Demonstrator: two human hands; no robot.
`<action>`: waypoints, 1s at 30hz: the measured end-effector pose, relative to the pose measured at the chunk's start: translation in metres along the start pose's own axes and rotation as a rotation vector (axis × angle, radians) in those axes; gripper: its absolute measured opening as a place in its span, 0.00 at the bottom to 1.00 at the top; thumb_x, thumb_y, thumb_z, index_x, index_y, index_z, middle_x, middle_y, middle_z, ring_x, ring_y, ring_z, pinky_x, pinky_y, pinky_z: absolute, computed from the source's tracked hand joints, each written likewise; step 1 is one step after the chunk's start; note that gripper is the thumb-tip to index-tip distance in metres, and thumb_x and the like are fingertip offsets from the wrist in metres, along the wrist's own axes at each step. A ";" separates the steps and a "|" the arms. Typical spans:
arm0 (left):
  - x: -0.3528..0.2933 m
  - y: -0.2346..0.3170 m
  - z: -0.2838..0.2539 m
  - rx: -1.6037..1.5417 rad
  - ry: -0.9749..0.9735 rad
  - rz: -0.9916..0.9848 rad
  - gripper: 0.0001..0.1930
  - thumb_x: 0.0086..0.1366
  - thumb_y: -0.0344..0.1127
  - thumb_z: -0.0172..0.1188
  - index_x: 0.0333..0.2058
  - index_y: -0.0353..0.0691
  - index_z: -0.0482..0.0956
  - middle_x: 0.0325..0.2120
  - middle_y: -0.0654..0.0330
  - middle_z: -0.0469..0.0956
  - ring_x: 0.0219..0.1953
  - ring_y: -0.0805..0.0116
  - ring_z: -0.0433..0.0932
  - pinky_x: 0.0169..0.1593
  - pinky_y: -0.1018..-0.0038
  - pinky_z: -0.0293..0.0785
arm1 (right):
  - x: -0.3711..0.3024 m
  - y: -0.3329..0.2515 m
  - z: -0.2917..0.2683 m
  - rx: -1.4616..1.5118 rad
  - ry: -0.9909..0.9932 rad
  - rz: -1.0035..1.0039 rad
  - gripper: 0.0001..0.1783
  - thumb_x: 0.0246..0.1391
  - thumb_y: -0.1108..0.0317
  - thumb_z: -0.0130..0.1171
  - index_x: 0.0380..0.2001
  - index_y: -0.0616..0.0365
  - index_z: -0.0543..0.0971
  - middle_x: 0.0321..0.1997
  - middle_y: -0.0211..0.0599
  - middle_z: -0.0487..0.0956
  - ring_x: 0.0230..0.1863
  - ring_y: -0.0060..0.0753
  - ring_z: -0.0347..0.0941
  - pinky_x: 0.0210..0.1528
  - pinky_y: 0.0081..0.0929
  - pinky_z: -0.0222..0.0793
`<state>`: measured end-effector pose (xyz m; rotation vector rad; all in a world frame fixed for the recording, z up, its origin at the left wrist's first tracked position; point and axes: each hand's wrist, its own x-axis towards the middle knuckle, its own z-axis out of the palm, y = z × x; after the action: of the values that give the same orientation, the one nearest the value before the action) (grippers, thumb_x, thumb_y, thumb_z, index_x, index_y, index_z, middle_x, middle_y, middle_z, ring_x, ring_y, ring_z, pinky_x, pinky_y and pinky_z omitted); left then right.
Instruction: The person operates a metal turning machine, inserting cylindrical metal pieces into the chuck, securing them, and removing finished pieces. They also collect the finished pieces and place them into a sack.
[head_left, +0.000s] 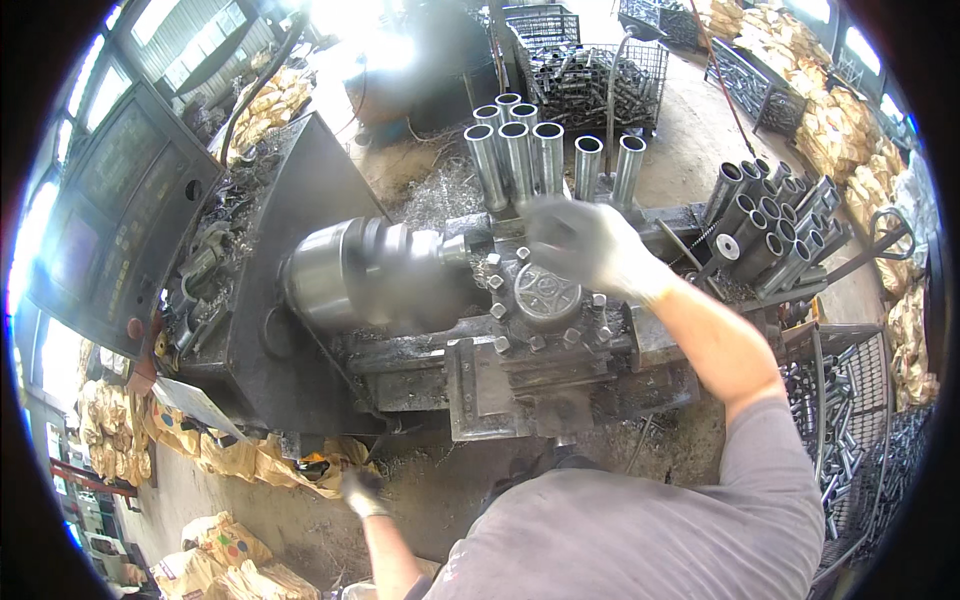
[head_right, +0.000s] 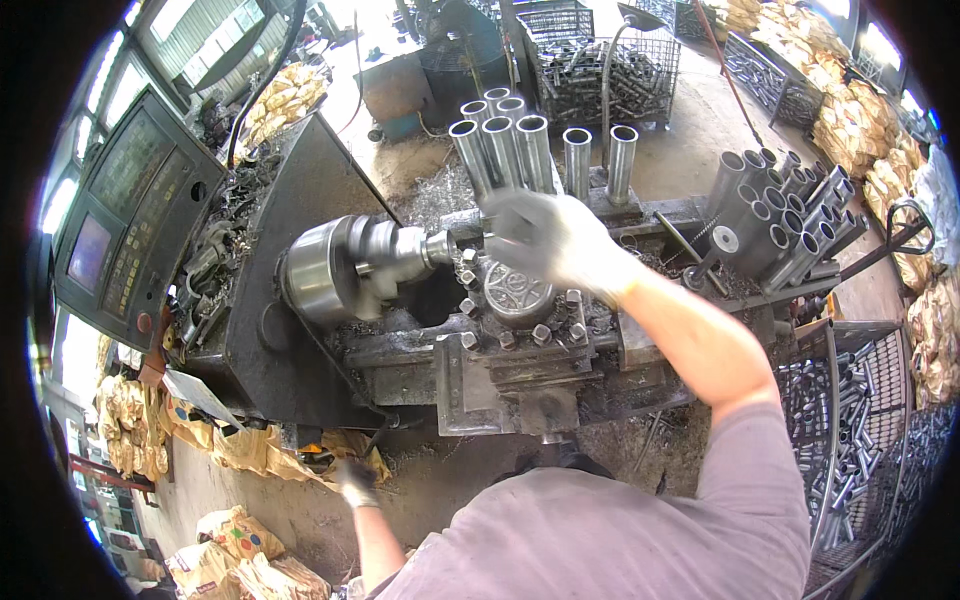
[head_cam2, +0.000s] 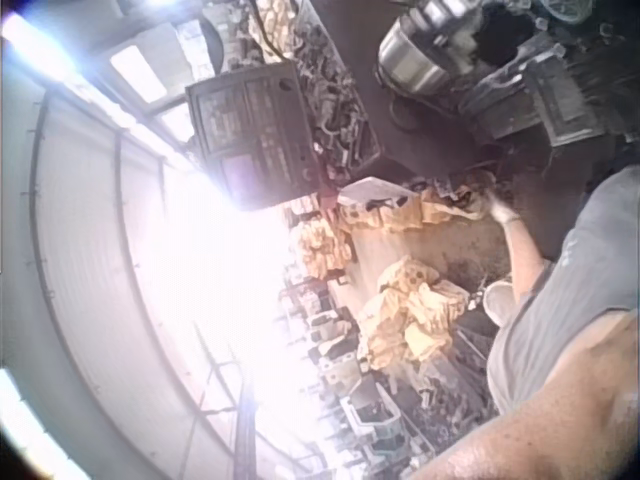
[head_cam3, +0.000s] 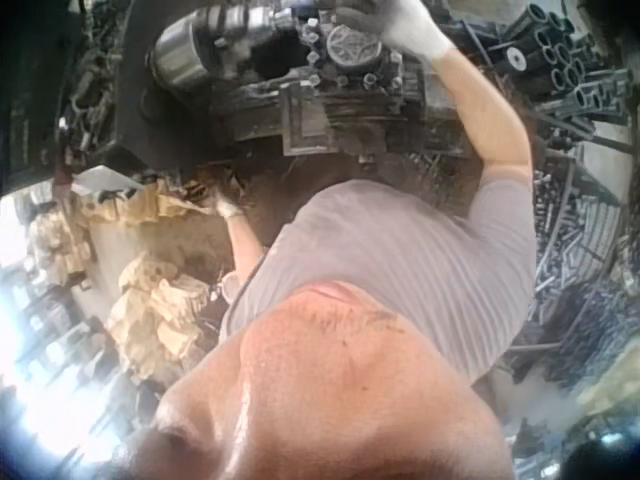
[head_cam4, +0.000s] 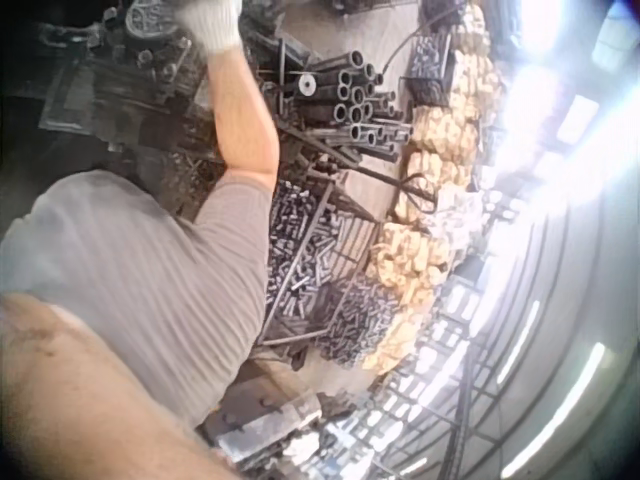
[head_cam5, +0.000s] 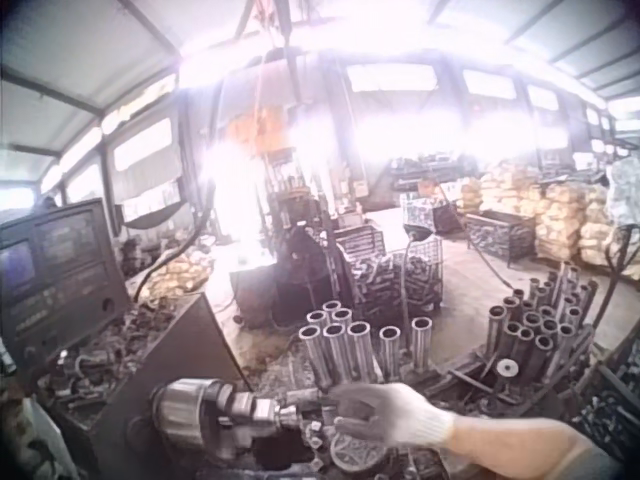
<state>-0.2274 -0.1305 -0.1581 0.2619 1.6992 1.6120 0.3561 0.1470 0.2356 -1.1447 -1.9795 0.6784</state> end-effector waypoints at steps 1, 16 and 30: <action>-0.021 -0.024 0.024 -0.004 -0.015 -0.115 0.14 0.75 0.50 0.57 0.29 0.55 0.74 0.24 0.69 0.71 0.24 0.68 0.66 0.27 0.67 0.62 | 0.038 -0.001 0.010 -0.160 -0.145 0.066 0.39 0.58 0.53 0.72 0.69 0.56 0.73 0.48 0.48 0.87 0.50 0.44 0.85 0.54 0.36 0.80; -0.110 -0.116 -0.011 0.219 0.161 -0.572 0.11 0.67 0.35 0.60 0.46 0.41 0.76 0.33 0.51 0.79 0.26 0.51 0.81 0.26 0.52 0.78 | 0.150 0.057 0.025 -0.180 0.075 0.263 0.21 0.58 0.60 0.70 0.54 0.55 0.86 0.47 0.42 0.90 0.48 0.37 0.88 0.48 0.36 0.85; -0.126 0.027 0.156 0.704 -0.229 0.304 0.17 0.70 0.40 0.61 0.50 0.34 0.83 0.38 0.50 0.86 0.42 0.58 0.85 0.51 0.64 0.80 | 0.179 0.079 -0.035 -0.948 0.055 0.223 0.24 0.61 0.47 0.61 0.43 0.57 0.89 0.44 0.52 0.89 0.47 0.55 0.87 0.53 0.49 0.81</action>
<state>-0.0506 -0.0845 -0.0714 1.0492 2.0527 1.0601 0.3641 0.3446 0.2571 -1.9102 -2.1805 -0.2639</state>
